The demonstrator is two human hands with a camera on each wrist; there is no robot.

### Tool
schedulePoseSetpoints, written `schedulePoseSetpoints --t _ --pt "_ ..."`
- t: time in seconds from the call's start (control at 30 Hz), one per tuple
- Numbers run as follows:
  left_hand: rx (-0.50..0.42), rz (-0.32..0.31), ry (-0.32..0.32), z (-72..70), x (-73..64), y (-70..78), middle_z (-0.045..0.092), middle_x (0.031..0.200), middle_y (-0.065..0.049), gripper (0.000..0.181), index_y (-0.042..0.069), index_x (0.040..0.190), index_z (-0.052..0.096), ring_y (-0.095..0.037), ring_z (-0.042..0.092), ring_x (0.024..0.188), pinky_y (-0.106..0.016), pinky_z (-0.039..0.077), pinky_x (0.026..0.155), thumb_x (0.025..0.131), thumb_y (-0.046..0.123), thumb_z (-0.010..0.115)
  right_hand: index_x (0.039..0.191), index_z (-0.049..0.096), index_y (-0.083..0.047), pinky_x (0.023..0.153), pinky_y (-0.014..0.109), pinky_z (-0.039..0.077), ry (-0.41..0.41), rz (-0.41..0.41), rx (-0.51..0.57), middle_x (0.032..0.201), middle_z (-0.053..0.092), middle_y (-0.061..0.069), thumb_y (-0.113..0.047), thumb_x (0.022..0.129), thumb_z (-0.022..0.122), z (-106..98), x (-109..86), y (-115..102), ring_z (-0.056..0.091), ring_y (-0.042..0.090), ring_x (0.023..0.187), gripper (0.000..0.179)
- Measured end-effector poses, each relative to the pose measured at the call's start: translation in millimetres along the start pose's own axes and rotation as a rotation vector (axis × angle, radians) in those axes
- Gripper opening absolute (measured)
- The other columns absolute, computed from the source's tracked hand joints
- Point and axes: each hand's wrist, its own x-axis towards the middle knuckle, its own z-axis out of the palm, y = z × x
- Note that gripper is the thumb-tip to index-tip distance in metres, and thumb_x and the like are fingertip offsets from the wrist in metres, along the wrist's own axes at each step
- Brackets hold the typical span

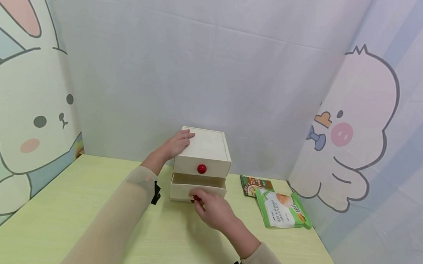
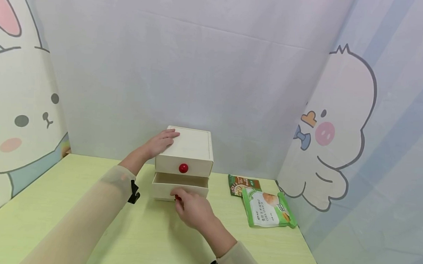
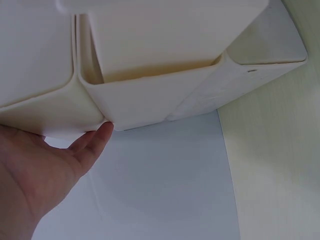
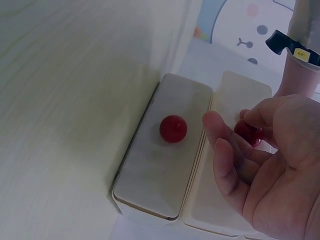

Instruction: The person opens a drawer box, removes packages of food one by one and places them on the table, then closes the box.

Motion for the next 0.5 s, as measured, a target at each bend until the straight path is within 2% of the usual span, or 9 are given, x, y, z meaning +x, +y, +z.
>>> schedulePoseSetpoints --t 0.5 --pt "0.005 0.012 0.005 -1.3 -1.9 2.9 0.019 0.185 -0.014 0.058 0.008 0.170 0.041 -0.040 0.010 0.173 -0.062 0.012 0.139 0.115 0.026 0.032 0.128 0.073 -0.019 0.055 0.019 0.041 0.024 0.020 -0.004 0.098 0.077 -0.001 -0.012 0.107 0.067 4.7 7.1 3.7 0.049 0.003 0.065 0.023"
